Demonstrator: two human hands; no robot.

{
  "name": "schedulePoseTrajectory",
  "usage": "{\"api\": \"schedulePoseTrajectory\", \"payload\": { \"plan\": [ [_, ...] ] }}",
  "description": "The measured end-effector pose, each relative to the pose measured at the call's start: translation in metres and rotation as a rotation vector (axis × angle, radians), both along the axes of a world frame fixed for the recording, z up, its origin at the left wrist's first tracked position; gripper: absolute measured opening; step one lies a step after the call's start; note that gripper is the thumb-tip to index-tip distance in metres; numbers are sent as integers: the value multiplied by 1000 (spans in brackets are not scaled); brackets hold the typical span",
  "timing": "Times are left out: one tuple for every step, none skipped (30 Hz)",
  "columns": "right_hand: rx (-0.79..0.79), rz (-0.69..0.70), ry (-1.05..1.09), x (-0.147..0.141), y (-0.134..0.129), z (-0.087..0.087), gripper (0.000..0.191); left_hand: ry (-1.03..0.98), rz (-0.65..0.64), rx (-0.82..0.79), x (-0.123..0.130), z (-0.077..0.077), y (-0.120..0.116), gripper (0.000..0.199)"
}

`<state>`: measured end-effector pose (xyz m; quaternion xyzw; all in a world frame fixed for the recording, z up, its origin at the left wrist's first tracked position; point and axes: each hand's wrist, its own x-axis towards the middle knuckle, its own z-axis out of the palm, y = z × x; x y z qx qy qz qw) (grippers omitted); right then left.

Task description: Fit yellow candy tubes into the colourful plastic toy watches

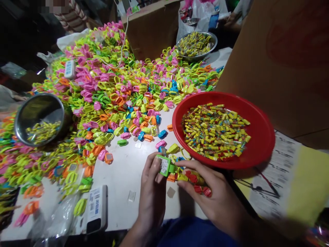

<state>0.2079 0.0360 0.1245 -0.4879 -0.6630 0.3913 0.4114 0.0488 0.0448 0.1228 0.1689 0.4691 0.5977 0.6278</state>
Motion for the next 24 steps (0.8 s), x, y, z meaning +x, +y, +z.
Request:
{"api": "schedulePoseTrajectory", "payload": {
  "plan": [
    [13,2,-16,0,1,0,26,11,-7,-2,0,-1,0,35],
    [22,4,-33,0,1,0,26,20,-15,-6,0,-2,0,36],
    [31,5,-48,0,2,0,26,25,-26,-9,-1,-3,1,36],
    [43,4,-60,0,3,0,25,27,-36,-11,-1,-4,1,36],
    [58,5,-69,0,3,-1,25,26,-44,-12,-1,-4,2,36],
    [75,12,-76,0,3,0,24,25,-52,-11,-2,-4,2,36],
    [92,21,-83,0,4,0,24,24,-59,-8,-2,-3,2,35],
    [110,27,-94,1,4,0,24,28,-66,-5,-2,-3,1,35],
    [134,29,-108,1,4,-1,24,40,-74,-6,-2,-3,0,35],
    [160,28,-127,2,4,-1,24,62,-77,-10,-2,-3,-1,35],
    [187,22,-150,3,5,-3,24,95,-77,-11,-2,-4,-2,35],
    [216,15,-173,3,5,-5,25,147,-80,-4,-2,-7,-2,35],
    [248,3,-190,3,6,-9,25,212,-93,11,-3,-12,0,37],
    [273,-14,-201,3,6,-13,25,279,-118,32,-5,-19,4,39],
    [293,-42,-204,3,7,-19,24,342,-152,58,-8,-27,9,42],
    [304,-75,-200,2,8,-25,23,400,-188,85,-11,-37,17,46],
    [307,-116,-190,1,9,-31,21,450,-219,107,-16,-48,27,52],
    [290,-150,-186,0,9,-38,19,497,-235,125,-21,-60,39,56],
    [255,-175,-191,-1,9,-44,19,552,-236,143,-27,-71,52,58],
    [206,-184,-204,-1,8,-50,20,618,-238,156,-32,-82,64,55],
    [151,-184,-221,-1,7,-56,21,686,-242,168,-38,-92,76,49],
    [99,-179,-240,-1,6,-60,22,749,-259,182,-43,-100,86,42],
    [60,-178,-250,1,4,-64,22,804,-285,192,-48,-108,95,36],
    [39,-187,-249,3,2,-68,22,849,-313,200,-51,-114,101,31]
  ]
}}
